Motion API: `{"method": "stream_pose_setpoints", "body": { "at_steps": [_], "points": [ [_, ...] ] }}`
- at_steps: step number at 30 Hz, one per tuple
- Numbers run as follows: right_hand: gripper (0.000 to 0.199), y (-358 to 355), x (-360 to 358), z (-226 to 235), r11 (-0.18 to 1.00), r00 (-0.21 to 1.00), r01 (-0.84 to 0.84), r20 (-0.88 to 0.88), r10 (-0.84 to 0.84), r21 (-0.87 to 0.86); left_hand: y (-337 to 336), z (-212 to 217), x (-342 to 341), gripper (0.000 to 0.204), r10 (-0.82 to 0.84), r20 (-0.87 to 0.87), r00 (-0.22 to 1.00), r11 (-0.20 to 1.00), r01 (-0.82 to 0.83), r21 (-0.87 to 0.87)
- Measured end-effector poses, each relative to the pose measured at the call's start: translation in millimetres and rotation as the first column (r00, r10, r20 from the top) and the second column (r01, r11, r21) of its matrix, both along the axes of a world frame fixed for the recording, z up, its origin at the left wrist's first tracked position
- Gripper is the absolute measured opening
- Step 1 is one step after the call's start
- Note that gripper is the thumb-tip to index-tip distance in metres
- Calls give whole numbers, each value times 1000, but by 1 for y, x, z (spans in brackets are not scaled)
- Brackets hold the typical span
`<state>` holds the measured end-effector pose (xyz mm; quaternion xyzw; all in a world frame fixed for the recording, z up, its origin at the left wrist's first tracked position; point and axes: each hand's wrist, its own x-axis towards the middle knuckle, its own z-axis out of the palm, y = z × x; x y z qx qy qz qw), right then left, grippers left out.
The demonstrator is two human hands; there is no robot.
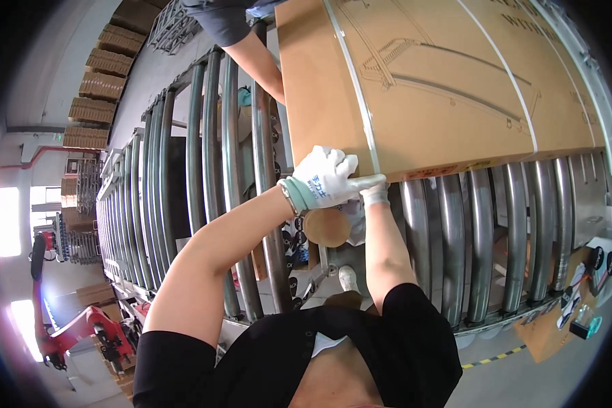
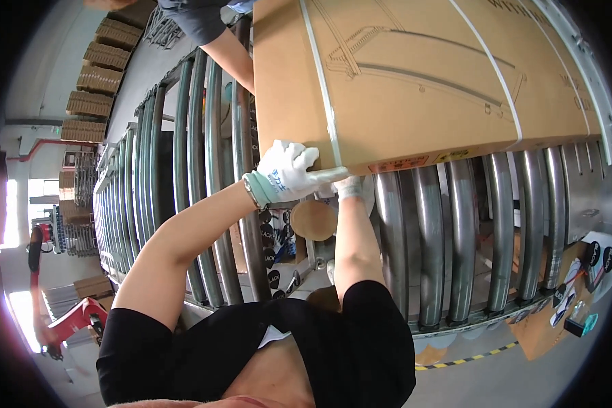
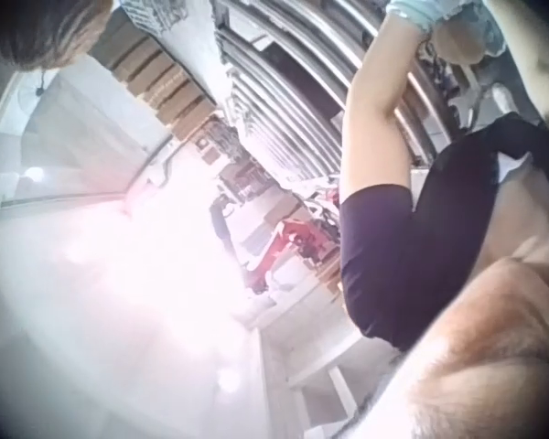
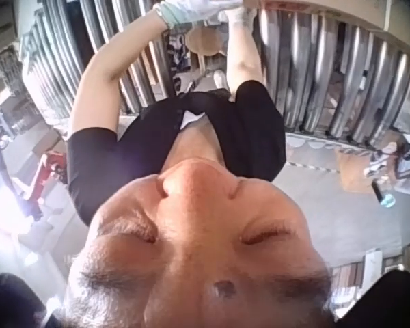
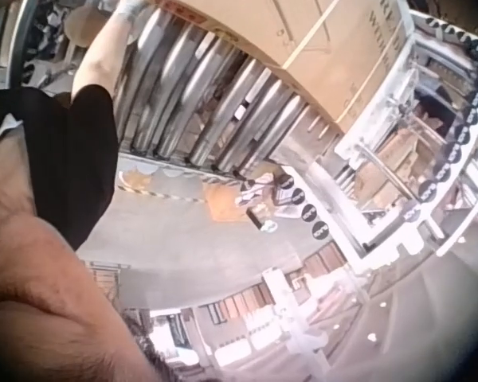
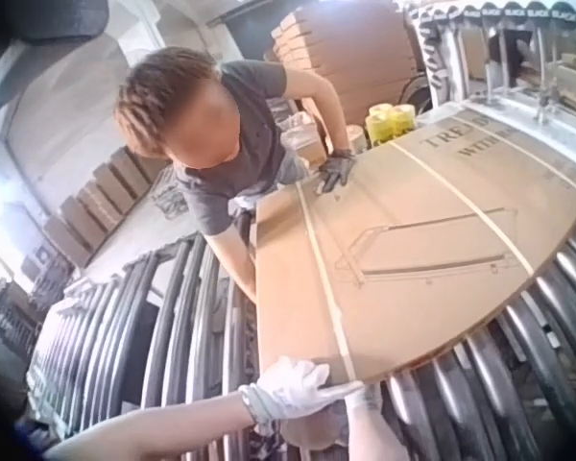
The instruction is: Applying circular labels to metal components and assisting in sealing large boxes on a conveyor belt.
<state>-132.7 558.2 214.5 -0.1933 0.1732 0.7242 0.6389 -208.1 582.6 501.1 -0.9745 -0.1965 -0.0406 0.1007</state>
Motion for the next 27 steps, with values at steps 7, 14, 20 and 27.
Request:
{"method": "stream_pose_setpoints", "body": {
  "at_steps": [7, 14, 20, 27],
  "points": [
    [33, 22, 20, 14, 992, 986, 45, -153, -62, -115, -3, -6, 0, 51, 69, -77, 995, 996, -64, 63],
    [36, -19, 36, 34, 971, 963, 127, -210, -170, -203, -2, -10, 0, 48, 18, -3, 1000, 997, -18, 77],
    [36, -144, 49, 92, 982, 960, -99, -274, 53, -158, -4, 3, 1, 52, 66, -81, 995, 998, -64, 22],
    [33, -220, 83, 229, 935, 952, -268, -210, 221, -231, -64, 10, -7, 46, 383, 35, 923, 916, -374, -145]
  ]
}}
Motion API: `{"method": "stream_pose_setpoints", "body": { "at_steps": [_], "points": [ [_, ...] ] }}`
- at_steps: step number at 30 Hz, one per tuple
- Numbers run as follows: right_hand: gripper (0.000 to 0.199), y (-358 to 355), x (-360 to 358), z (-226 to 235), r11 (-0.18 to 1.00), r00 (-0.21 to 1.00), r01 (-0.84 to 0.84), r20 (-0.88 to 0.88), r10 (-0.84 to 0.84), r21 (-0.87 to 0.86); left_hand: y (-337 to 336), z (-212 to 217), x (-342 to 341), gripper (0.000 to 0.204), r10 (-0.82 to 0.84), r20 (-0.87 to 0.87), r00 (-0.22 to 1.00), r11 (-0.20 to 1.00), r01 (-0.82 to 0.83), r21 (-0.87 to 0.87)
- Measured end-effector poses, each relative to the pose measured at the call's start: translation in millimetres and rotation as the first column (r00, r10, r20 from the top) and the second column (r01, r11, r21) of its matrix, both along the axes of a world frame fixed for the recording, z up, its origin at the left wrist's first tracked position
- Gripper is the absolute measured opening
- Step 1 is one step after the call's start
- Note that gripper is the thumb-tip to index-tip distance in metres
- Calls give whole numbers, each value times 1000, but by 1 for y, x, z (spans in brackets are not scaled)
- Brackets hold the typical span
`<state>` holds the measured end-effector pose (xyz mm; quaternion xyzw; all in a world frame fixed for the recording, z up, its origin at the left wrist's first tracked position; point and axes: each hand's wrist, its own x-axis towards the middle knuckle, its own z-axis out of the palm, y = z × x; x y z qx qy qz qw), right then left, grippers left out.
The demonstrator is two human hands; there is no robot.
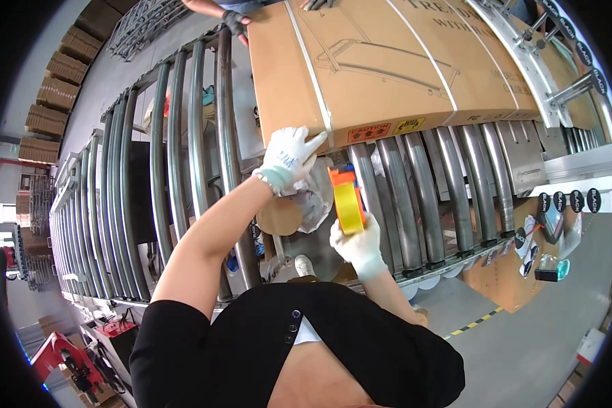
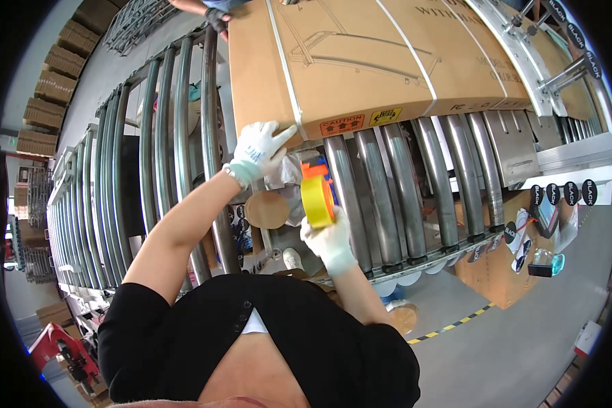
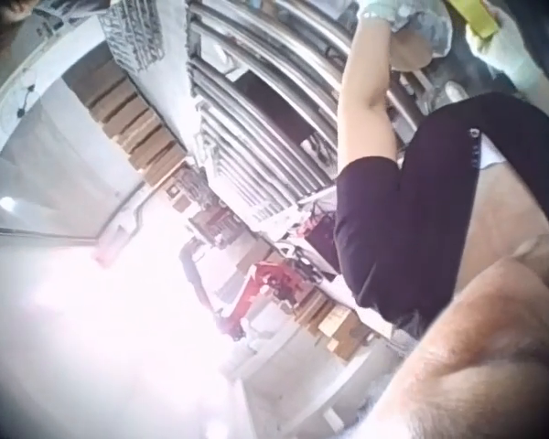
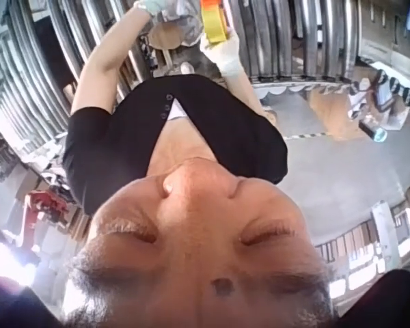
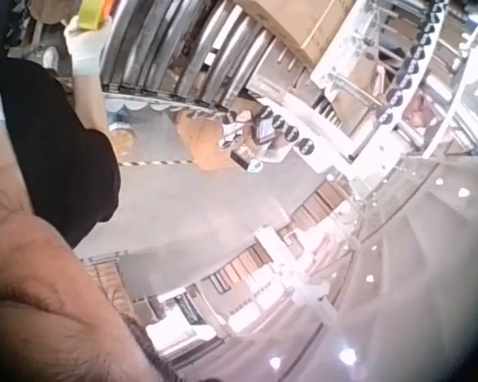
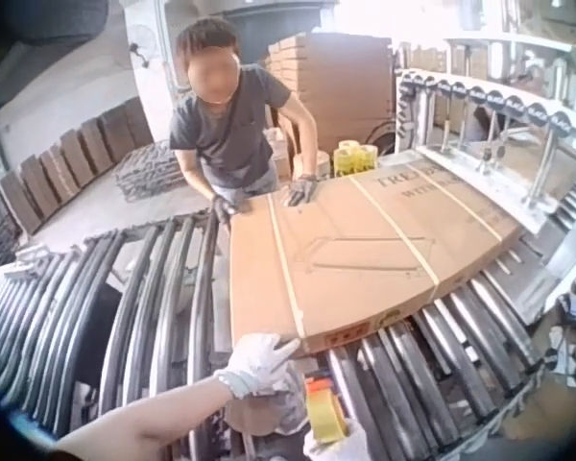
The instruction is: Applying circular labels to metal components and assisting in sealing large boxes on a conveyor belt.
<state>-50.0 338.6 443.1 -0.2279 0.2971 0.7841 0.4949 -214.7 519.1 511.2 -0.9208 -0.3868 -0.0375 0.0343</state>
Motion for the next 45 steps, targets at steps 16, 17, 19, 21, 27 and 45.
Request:
{"method": "stream_pose_setpoints", "body": {
  "at_steps": [16, 17, 19, 21, 27, 45],
  "points": [
    [34, 142, -80, 50, 880, 995, 51, -95, -7, 473, -122, 11, -126, 19, 930, 327, 171, 359, -213, -909],
    [35, 131, -85, 69, 860, 998, 11, 49, -42, 510, -116, 14, -133, 21, 936, 351, -33, 352, 27, -936],
    [38, 108, -92, 71, 792, 926, -76, 337, -169, 606, -107, 51, -130, 36, 885, 426, -186, 460, 210, -863],
    [48, 82, -97, 107, 645, 685, -189, 570, -454, 740, -93, 79, -126, 53, 870, 424, -250, 492, 397, -775],
    [69, 50, -79, 116, 396, -243, -748, 334, -911, 533, -78, 140, -110, 56, 942, 328, -78, 278, 730, -625],
    [70, 30, -92, 104, 561, 204, -746, 925, -321, 358, 75, 87, -102, 28, 484, 125, 866, 872, -466, -148]
  ]
}}
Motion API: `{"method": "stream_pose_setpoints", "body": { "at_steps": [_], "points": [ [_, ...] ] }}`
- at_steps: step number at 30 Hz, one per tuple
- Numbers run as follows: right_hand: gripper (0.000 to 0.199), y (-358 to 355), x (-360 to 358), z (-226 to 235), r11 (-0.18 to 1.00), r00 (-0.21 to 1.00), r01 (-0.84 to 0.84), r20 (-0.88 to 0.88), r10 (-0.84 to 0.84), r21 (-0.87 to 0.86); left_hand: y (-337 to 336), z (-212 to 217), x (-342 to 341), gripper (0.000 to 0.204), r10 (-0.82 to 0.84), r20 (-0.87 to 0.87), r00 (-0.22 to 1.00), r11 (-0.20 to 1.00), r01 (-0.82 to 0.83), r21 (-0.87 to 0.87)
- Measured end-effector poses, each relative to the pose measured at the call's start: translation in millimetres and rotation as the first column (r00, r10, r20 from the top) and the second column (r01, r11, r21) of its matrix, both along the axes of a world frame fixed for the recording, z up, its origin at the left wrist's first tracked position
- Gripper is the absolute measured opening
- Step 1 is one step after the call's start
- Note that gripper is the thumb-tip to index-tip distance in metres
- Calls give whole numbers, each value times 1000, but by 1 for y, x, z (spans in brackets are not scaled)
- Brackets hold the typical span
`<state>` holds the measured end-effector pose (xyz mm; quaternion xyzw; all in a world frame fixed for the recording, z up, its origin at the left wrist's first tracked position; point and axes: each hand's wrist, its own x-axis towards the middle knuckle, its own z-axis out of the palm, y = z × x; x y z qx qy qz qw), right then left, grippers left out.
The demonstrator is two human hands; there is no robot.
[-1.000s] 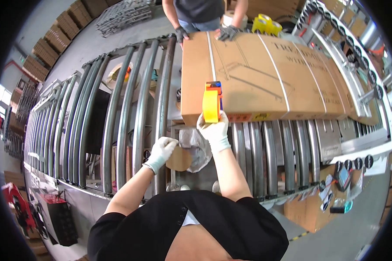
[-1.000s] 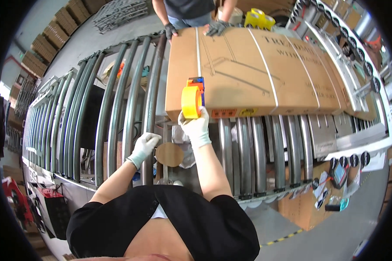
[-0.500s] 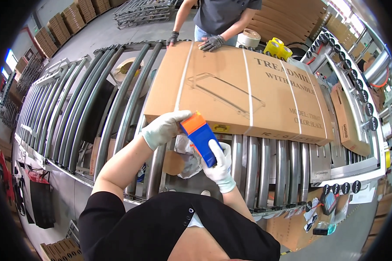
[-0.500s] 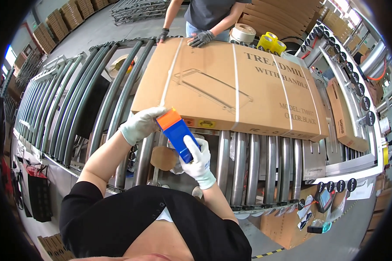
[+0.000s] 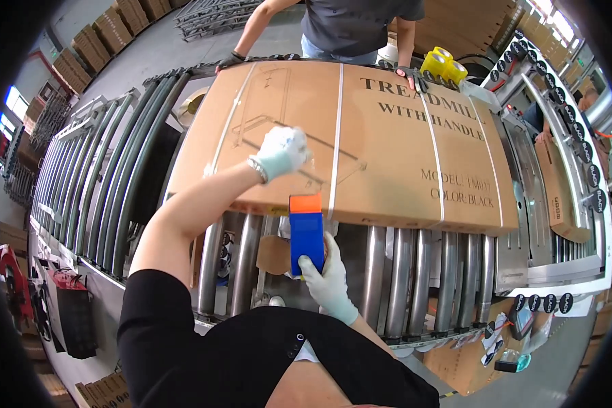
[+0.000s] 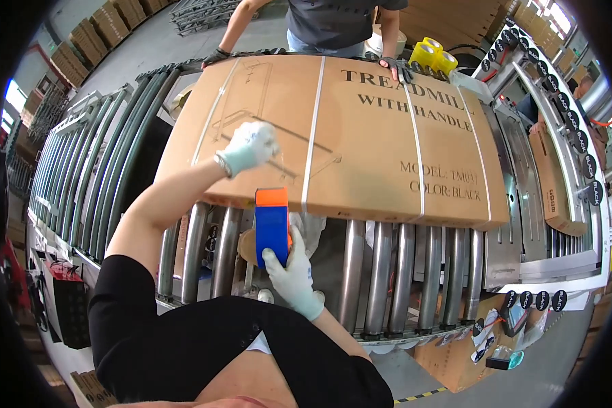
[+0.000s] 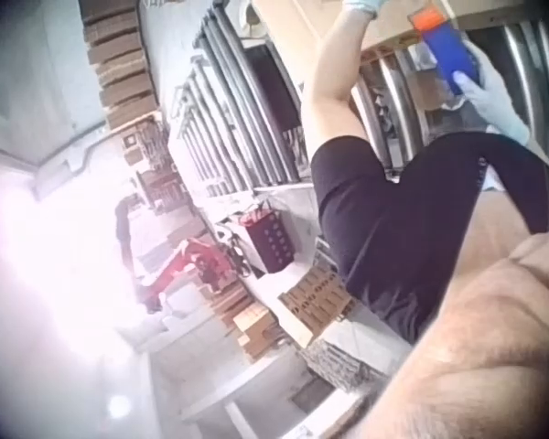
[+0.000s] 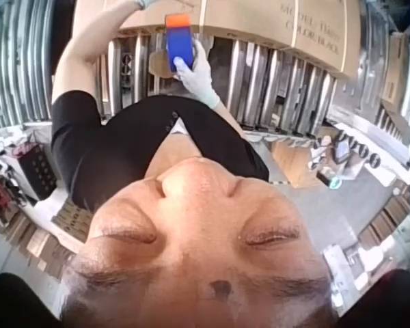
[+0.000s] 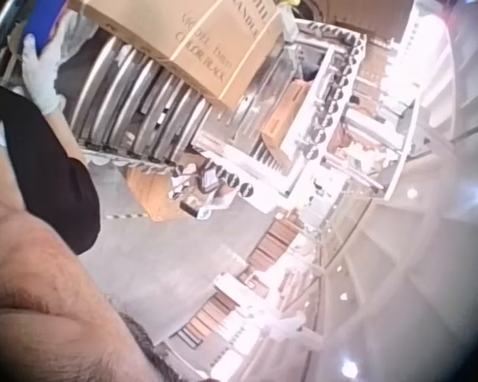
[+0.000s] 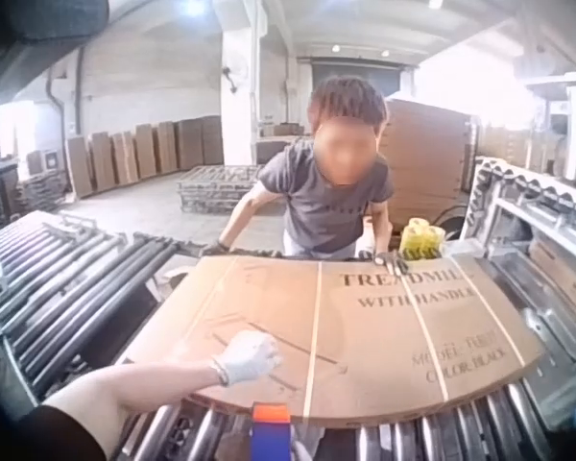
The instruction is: Applying circular labels to metal components and assisting in sealing large boxes on a conveyor belt.
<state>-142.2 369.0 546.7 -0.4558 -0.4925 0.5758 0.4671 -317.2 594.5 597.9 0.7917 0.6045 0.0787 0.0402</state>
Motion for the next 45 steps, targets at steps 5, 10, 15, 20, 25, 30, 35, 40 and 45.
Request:
{"method": "stream_pose_setpoints", "body": {
  "at_steps": [5, 10, 15, 20, 25, 30, 35, 40, 45],
  "points": [
    [69, 44, 1, 8, 997, 1000, 24, 20, -23, -72, 117, 3, -8, 22, -186, -91, 978, 977, 194, 89],
    [66, 156, -3, 6, 986, 987, 159, 4, -159, -49, 208, -23, 14, 29, -11, 74, 997, 997, 6, 76],
    [63, 238, -13, 23, 980, 979, 177, -82, -184, -93, 291, -68, 6, 30, 6, 175, 984, 997, -19, 70],
    [48, 274, -18, 16, 978, 963, 176, -184, -195, -115, 314, -104, 16, 46, 238, 122, 964, 971, -241, 8],
    [37, 276, -19, 7, 974, 971, 165, -149, -187, -153, 282, -119, 13, 48, 499, 289, 817, 806, -560, 192],
    [29, 187, -2, 15, 984, 990, 139, -15, -142, -115, 148, -130, -14, 50, 195, 297, 935, 837, -316, 446],
    [40, 41, 9, 23, 959, 976, 105, -155, -150, -265, -10, -113, -12, 53, 173, 266, 948, 866, -275, 417],
    [58, -68, 24, 1, 962, 997, 70, -18, -77, -263, -106, -108, 10, 62, 26, 227, 973, 918, -114, 381],
    [91, -146, 30, -46, 938, 920, 8, 370, 129, -345, -117, -110, 8, 70, 24, 106, 994, 899, -68, 432]
  ]
}}
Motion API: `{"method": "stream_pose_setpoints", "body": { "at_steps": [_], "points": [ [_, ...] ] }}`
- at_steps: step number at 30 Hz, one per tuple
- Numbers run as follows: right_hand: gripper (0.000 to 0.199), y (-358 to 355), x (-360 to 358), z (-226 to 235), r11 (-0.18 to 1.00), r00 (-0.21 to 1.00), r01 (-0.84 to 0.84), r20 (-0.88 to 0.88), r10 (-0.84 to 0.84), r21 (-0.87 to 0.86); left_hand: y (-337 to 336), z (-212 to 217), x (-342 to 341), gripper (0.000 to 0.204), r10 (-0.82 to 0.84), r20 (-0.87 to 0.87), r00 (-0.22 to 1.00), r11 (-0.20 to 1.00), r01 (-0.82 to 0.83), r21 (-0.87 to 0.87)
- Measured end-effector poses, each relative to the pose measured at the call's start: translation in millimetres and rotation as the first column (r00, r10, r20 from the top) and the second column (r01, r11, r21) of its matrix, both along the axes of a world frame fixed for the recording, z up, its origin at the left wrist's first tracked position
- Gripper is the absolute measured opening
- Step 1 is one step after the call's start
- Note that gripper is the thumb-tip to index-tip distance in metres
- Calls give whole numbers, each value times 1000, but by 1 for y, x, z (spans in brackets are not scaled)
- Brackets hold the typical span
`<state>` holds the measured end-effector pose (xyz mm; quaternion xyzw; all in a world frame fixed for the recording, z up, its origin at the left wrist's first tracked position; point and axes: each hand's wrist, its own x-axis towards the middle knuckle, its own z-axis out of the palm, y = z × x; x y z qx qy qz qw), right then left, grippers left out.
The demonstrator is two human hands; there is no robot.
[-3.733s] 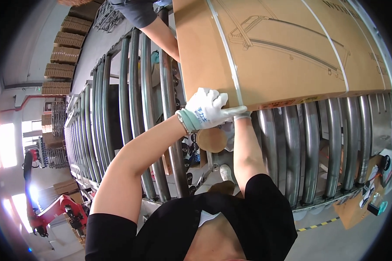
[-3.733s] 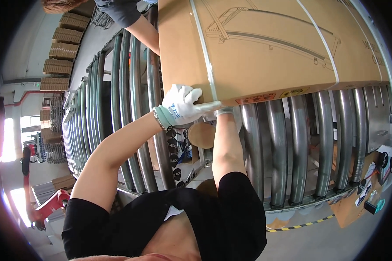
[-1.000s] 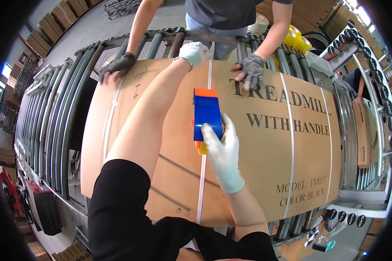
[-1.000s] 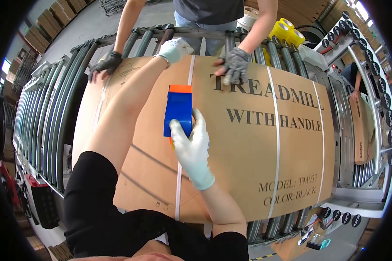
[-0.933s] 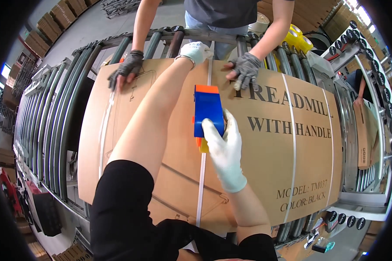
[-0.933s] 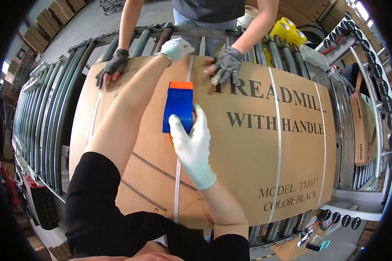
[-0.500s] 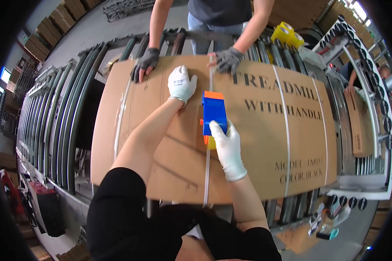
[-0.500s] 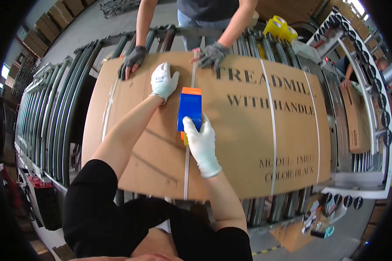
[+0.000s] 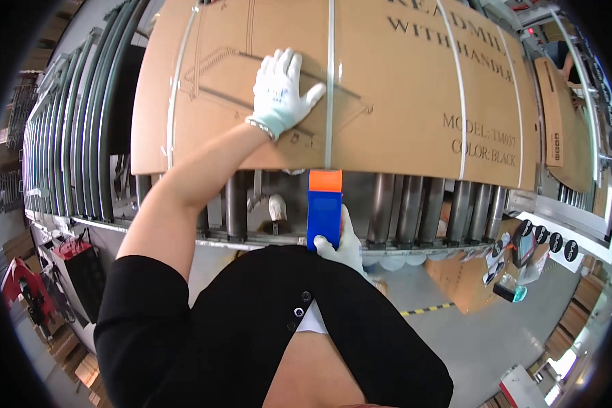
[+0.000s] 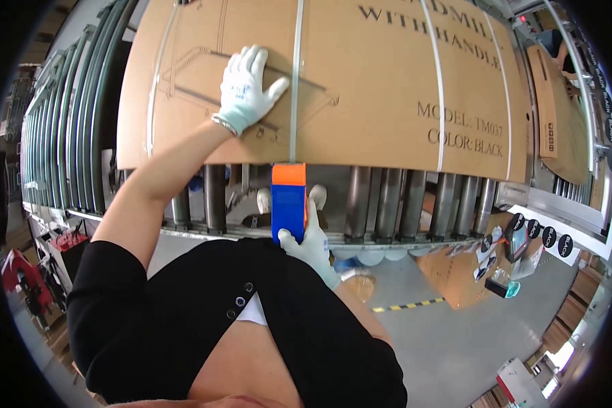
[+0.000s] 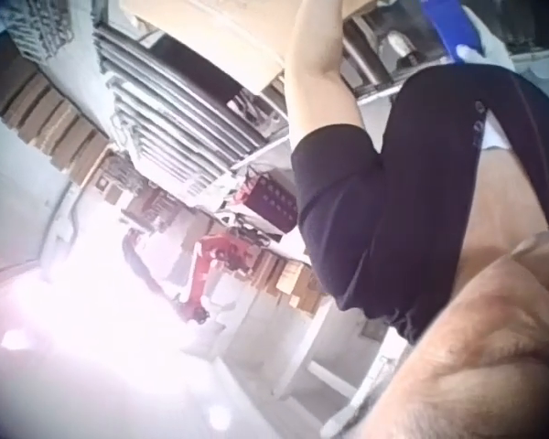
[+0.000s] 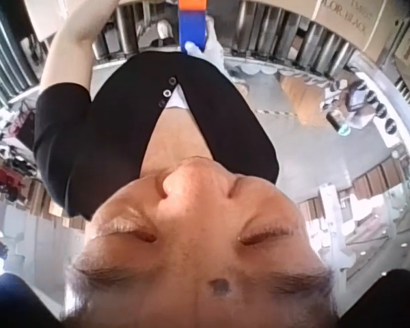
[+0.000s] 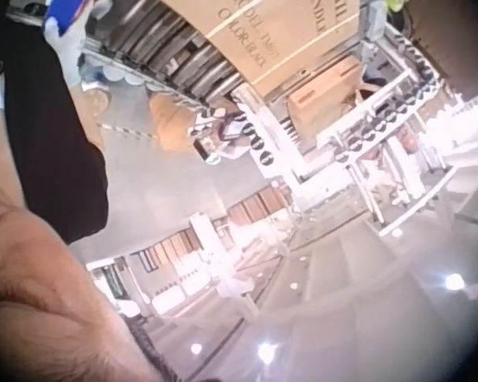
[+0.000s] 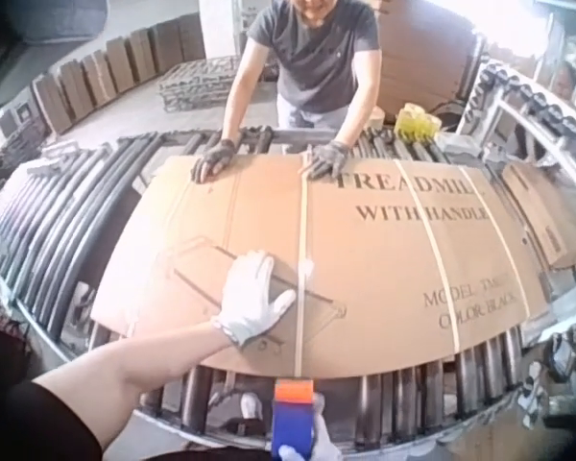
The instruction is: Applying circular labels to metal components and assisting in sealing large boxes on a conveyor belt.
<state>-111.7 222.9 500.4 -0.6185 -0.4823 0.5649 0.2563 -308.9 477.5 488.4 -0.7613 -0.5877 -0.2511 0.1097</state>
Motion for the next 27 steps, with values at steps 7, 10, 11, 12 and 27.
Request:
{"method": "stream_pose_setpoints", "body": {
  "at_steps": [7, 10, 11, 12, 27],
  "points": [
    [65, 65, 8, -188, 939, 935, -332, 104, 340, -83, -3, 3, -11, 66, -15, -60, 998, 1000, 14, -11],
    [70, 90, -11, -252, 923, 915, -375, 126, 383, -86, 3, 6, -4, 63, -14, -1, 1000, 988, 14, -156],
    [69, 89, -18, -262, 919, 911, -386, 124, 393, -76, 3, 9, -2, 63, -14, 11, 1000, 985, 15, -169],
    [69, 88, -28, -271, 917, 909, -394, 122, 400, -66, 2, 8, -2, 63, -4, -15, 1000, 985, 1, -173],
    [61, 125, -114, -340, 905, 926, -327, 284, 250, 270, 3, 15, -7, 74, -18, -8, 1000, 965, 15, -261]
  ]
}}
